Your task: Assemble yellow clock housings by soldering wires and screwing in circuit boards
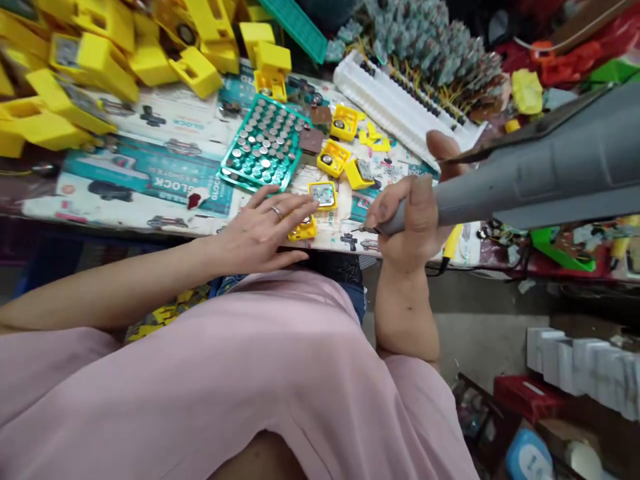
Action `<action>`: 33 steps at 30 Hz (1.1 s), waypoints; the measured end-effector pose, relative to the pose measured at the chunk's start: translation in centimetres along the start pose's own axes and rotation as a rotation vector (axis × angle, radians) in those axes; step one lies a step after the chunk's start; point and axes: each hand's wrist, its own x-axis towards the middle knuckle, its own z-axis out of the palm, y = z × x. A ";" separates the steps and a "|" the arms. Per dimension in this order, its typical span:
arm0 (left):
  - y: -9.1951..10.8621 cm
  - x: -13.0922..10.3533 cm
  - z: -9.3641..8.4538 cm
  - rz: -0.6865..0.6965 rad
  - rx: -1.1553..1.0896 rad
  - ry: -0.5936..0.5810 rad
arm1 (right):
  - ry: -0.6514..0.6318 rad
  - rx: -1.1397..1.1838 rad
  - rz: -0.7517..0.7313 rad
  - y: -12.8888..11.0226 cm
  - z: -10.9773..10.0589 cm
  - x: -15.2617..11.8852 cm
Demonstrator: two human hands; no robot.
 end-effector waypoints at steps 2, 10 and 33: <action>-0.6 -0.1 -0.1 -0.014 -0.019 0.023 | 0.049 0.035 -0.094 -0.1 0.5 -0.5; -0.9 -0.4 0.5 -0.076 -0.076 0.099 | -0.112 0.334 -0.170 -0.3 4.0 -1.4; -0.7 -0.8 0.7 -0.106 -0.094 0.106 | -0.072 0.112 -0.065 -0.8 3.5 -1.6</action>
